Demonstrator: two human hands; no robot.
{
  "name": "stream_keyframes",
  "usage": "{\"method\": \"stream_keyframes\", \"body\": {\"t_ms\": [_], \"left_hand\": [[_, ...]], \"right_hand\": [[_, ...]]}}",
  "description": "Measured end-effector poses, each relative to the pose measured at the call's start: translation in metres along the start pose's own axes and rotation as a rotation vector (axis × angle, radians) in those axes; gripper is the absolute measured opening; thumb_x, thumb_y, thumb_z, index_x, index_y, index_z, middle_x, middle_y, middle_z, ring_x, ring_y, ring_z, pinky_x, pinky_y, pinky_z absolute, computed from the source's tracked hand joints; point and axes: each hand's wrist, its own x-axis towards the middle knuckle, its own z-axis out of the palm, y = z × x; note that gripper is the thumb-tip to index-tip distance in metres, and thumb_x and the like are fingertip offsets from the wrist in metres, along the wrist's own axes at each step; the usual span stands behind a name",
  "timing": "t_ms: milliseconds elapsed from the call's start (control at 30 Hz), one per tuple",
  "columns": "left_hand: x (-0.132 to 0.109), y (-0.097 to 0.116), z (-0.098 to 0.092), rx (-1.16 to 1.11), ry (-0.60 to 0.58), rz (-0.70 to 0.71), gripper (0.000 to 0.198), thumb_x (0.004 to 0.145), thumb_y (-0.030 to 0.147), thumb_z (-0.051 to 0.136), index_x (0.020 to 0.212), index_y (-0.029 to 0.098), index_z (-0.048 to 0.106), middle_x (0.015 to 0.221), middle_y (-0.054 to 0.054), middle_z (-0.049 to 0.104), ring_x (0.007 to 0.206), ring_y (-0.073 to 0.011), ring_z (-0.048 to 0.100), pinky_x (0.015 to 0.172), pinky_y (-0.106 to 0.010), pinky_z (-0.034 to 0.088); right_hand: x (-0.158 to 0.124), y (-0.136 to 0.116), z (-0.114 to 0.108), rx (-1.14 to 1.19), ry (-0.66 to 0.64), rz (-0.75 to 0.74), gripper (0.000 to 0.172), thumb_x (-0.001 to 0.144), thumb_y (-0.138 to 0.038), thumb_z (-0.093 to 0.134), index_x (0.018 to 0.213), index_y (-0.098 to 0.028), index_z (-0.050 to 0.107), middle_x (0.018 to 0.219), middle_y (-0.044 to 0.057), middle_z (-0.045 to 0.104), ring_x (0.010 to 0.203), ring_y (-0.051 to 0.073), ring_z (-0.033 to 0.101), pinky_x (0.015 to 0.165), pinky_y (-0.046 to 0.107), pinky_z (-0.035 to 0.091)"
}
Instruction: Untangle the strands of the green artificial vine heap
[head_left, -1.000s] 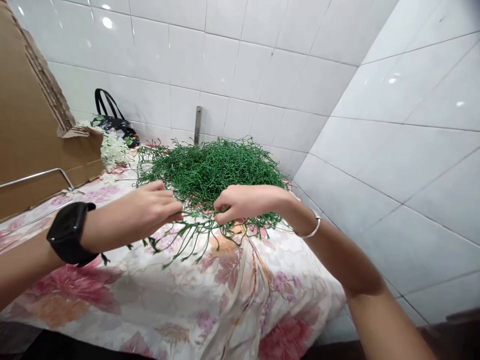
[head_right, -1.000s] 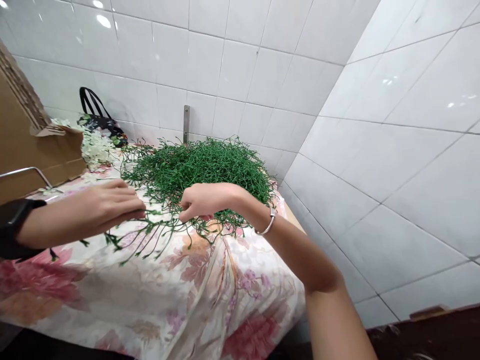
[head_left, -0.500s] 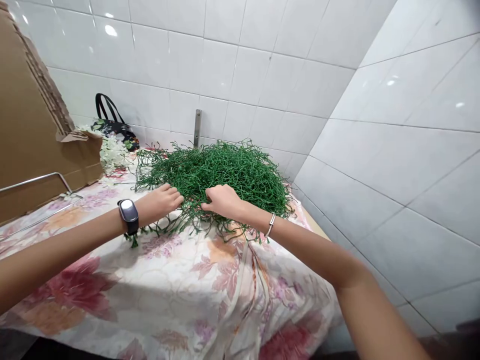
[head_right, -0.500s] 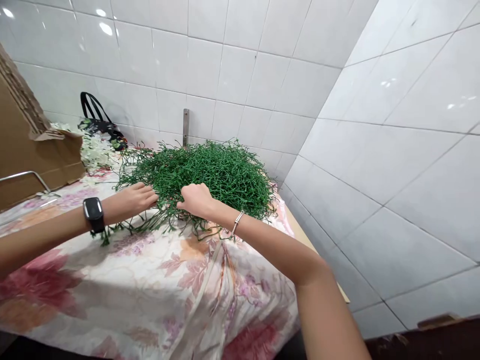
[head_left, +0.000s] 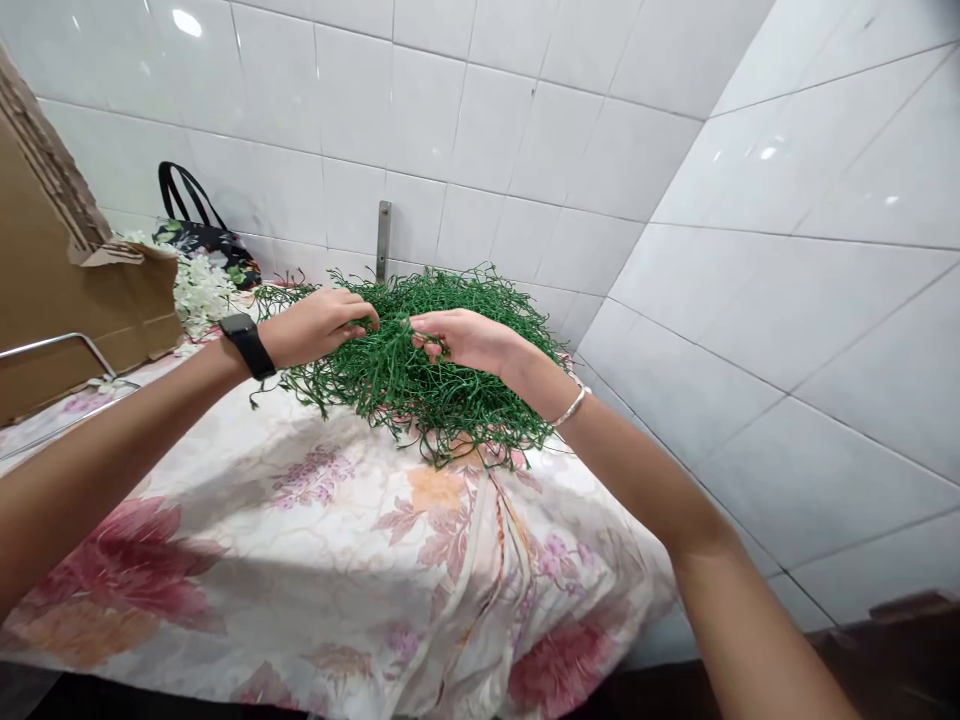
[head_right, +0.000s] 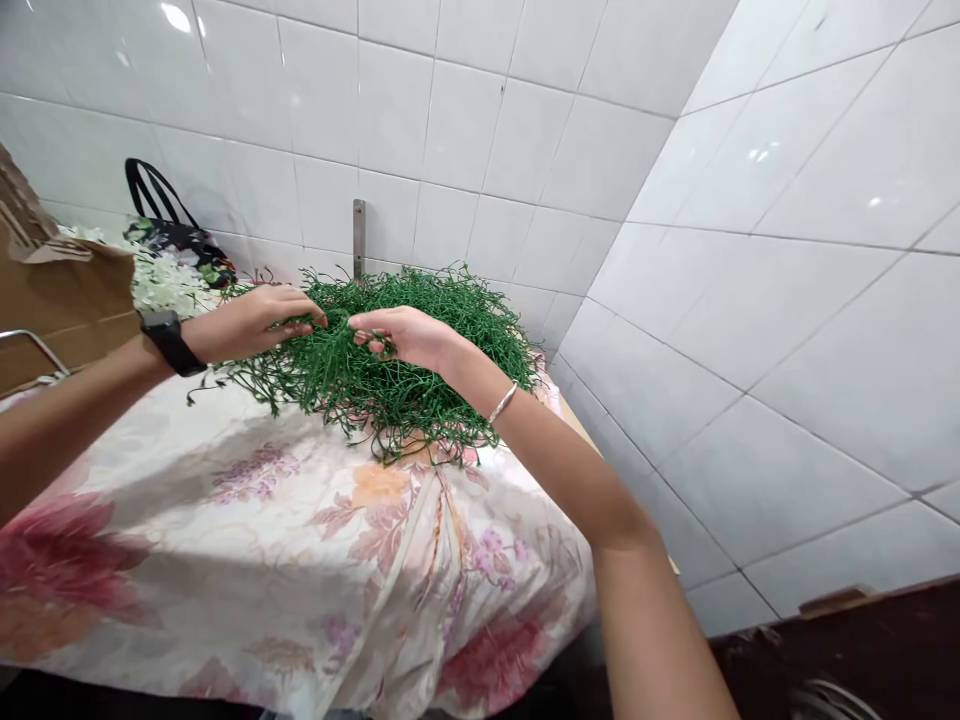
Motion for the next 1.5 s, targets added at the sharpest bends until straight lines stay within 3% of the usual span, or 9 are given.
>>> {"method": "stream_keyframes", "body": {"t_ms": [167,267,400,633,833,933,1033,1200,1500], "left_hand": [[0.007,-0.008,-0.026,-0.304,0.037,-0.099,0.026,0.079,0.026,0.044,0.102,0.018,0.052,0.095,-0.005,0.061,0.086,-0.0141,0.055,0.075,-0.026,0.043],[0.007,-0.007,-0.034,-0.488,0.080,-0.116,0.031,0.076,0.026,0.050,0.106,0.018,0.050,0.097,-0.005,0.061,0.092,-0.0136,0.055,0.082,-0.028,0.043],[0.007,0.010,-0.038,-0.709,0.037,-0.105,0.043,0.072,0.027,0.056,0.112,0.018,0.043,0.106,-0.007,0.056,0.099,-0.0140,0.053,0.085,-0.029,0.044],[0.013,0.046,-0.031,-0.560,0.175,-0.283,0.036,0.072,0.036,0.057,0.096,0.011,0.047,0.077,-0.005,0.059,0.070,-0.0115,0.056,0.061,-0.024,0.045],[0.016,0.043,-0.015,-0.588,0.238,-0.236,0.023,0.075,0.028,0.053,0.090,0.012,0.051,0.080,-0.003,0.056,0.068,-0.0089,0.049,0.062,-0.022,0.041],[0.018,0.050,0.000,-0.601,0.282,-0.232,0.018,0.077,0.024,0.049,0.091,0.013,0.052,0.075,-0.001,0.052,0.064,-0.0083,0.045,0.059,-0.021,0.038],[0.016,0.065,0.017,-0.530,0.278,-0.229,0.018,0.078,0.019,0.044,0.093,0.015,0.054,0.071,0.000,0.049,0.063,-0.0089,0.043,0.060,-0.022,0.036],[0.001,0.085,0.038,-0.479,0.166,-0.115,0.021,0.081,0.017,0.041,0.097,0.017,0.054,0.080,-0.002,0.052,0.075,-0.0122,0.047,0.070,-0.026,0.036],[-0.013,0.102,0.048,-0.121,0.449,0.018,0.020,0.078,0.019,0.052,0.097,0.017,0.052,0.075,-0.003,0.056,0.069,-0.0141,0.046,0.064,-0.028,0.036]], "right_hand": [[0.006,-0.004,-0.007,0.013,0.082,-0.167,0.040,0.065,-0.019,0.061,0.104,-0.015,0.049,0.083,0.002,0.055,0.071,0.008,0.050,0.067,0.022,0.041],[0.009,-0.007,-0.007,-0.081,0.160,-0.322,0.039,0.065,-0.019,0.060,0.102,-0.015,0.048,0.084,0.002,0.053,0.083,0.010,0.052,0.076,0.024,0.041],[0.005,-0.007,0.005,-0.312,0.290,-0.481,0.033,0.068,-0.021,0.057,0.099,-0.015,0.046,0.083,0.001,0.051,0.081,0.009,0.052,0.078,0.024,0.041],[-0.021,0.002,0.034,-0.659,0.451,-0.661,0.016,0.078,-0.018,0.044,0.094,-0.017,0.046,0.092,0.002,0.053,0.084,0.009,0.051,0.077,0.023,0.041],[-0.048,0.009,0.017,-0.939,0.675,-0.724,0.008,0.078,-0.022,0.049,0.085,-0.023,0.052,0.088,-0.001,0.058,0.089,0.014,0.052,0.083,0.033,0.034],[-0.060,0.022,0.010,-1.024,0.686,-0.784,0.010,0.075,-0.021,0.051,0.084,-0.024,0.053,0.085,-0.001,0.059,0.085,0.015,0.053,0.081,0.035,0.034],[-0.070,0.044,0.011,-0.992,0.710,-0.837,0.013,0.073,-0.018,0.051,0.085,-0.023,0.052,0.084,0.000,0.058,0.083,0.016,0.053,0.078,0.036,0.036],[-0.077,0.071,0.023,-0.783,0.822,-0.735,0.013,0.075,-0.017,0.047,0.087,-0.022,0.048,0.089,0.003,0.053,0.089,0.017,0.051,0.081,0.038,0.040],[-0.090,0.088,0.037,-0.573,0.752,-0.680,0.021,0.079,-0.019,0.041,0.099,-0.025,0.039,0.088,0.003,0.052,0.084,0.015,0.052,0.076,0.036,0.044]]}}
